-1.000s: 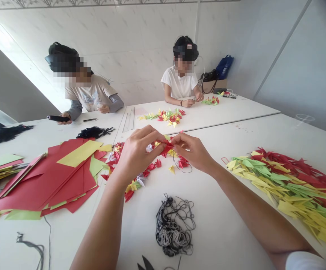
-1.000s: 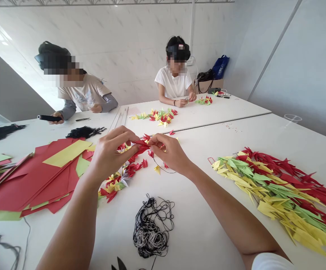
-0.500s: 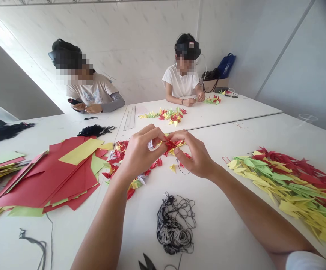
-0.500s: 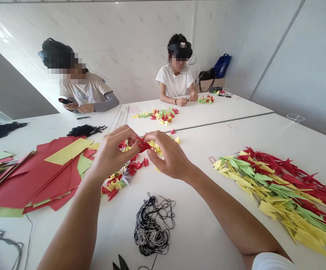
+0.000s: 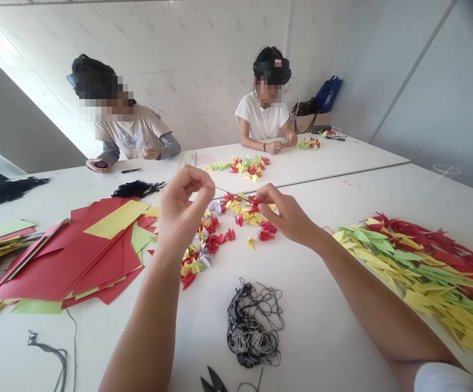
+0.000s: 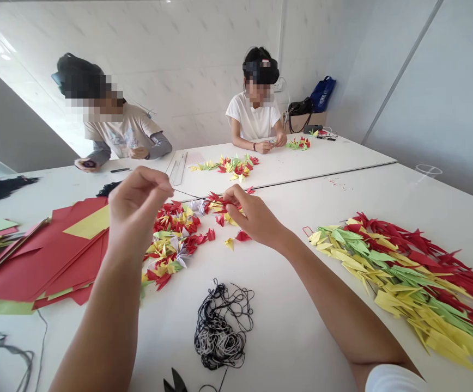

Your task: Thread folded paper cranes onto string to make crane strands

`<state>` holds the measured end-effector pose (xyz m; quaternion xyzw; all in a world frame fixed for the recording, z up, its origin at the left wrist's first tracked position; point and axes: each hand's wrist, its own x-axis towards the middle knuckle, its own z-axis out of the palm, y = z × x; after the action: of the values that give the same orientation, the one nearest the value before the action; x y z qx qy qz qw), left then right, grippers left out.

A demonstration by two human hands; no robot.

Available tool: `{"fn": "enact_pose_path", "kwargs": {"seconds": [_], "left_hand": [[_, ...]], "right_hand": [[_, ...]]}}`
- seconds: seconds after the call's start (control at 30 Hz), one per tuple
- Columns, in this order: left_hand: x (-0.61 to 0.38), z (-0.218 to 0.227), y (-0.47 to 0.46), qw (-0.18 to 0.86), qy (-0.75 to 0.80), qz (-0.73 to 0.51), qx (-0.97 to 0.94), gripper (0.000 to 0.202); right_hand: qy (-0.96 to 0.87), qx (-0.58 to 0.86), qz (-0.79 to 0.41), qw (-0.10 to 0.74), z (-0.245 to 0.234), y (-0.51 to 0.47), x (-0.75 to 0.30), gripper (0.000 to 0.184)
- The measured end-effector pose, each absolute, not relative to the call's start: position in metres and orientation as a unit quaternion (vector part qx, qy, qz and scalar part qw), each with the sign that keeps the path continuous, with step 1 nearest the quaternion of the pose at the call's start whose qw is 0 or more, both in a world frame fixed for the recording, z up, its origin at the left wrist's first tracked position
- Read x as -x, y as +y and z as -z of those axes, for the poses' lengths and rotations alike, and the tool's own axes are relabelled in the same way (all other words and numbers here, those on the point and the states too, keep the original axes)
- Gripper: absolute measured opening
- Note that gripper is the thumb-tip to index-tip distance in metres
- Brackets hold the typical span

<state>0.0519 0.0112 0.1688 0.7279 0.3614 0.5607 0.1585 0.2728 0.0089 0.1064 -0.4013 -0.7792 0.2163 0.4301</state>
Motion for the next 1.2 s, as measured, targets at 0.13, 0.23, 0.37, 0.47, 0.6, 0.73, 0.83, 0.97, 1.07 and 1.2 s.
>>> {"fn": "enact_pose_path", "kwargs": {"seconds": [0.13,0.23,0.37,0.47,0.6,0.73,0.83,0.97,1.07,1.2], "left_hand": [[-0.043,-0.173,0.014,0.23,0.336,-0.637,-0.654,0.01],[-0.039,-0.178,0.013,0.287,0.322,-0.657,-0.619,0.015],[-0.037,-0.182,0.012,0.332,0.286,-0.683,-0.585,0.017],[-0.037,-0.185,0.011,0.352,0.273,-0.715,-0.539,0.015],[-0.035,-0.187,0.013,0.35,0.276,-0.734,-0.512,0.017],[-0.035,-0.184,0.015,0.369,0.278,-0.699,-0.546,0.011],[-0.038,-0.179,0.015,0.398,0.291,-0.627,-0.603,0.011],[-0.044,-0.177,0.01,0.413,0.304,-0.518,-0.685,0.015],[-0.046,-0.179,0.005,0.402,0.327,-0.471,-0.714,0.014],[-0.045,-0.183,0.0,0.396,0.347,-0.447,-0.723,0.014]], "right_hand": [[-0.797,0.444,-0.231,0.338,-0.099,0.017,-0.278,0.017],[-0.815,0.465,-0.229,0.26,-0.093,0.022,-0.28,0.022],[-0.817,0.499,-0.218,0.19,-0.087,0.026,-0.286,0.026],[-0.809,0.526,-0.2,0.169,-0.084,0.031,-0.293,0.025],[-0.8,0.548,-0.184,0.16,-0.082,0.037,-0.304,0.022],[-0.793,0.558,-0.221,0.108,-0.081,0.039,-0.314,0.019],[-0.786,0.557,-0.258,0.071,-0.081,0.039,-0.317,0.021],[-0.787,0.573,-0.215,0.082,-0.078,0.038,-0.311,0.027],[-0.815,0.535,-0.207,0.084,-0.071,0.038,-0.298,0.03],[-0.87,0.451,-0.194,0.049,-0.055,0.036,-0.274,0.031]]}}
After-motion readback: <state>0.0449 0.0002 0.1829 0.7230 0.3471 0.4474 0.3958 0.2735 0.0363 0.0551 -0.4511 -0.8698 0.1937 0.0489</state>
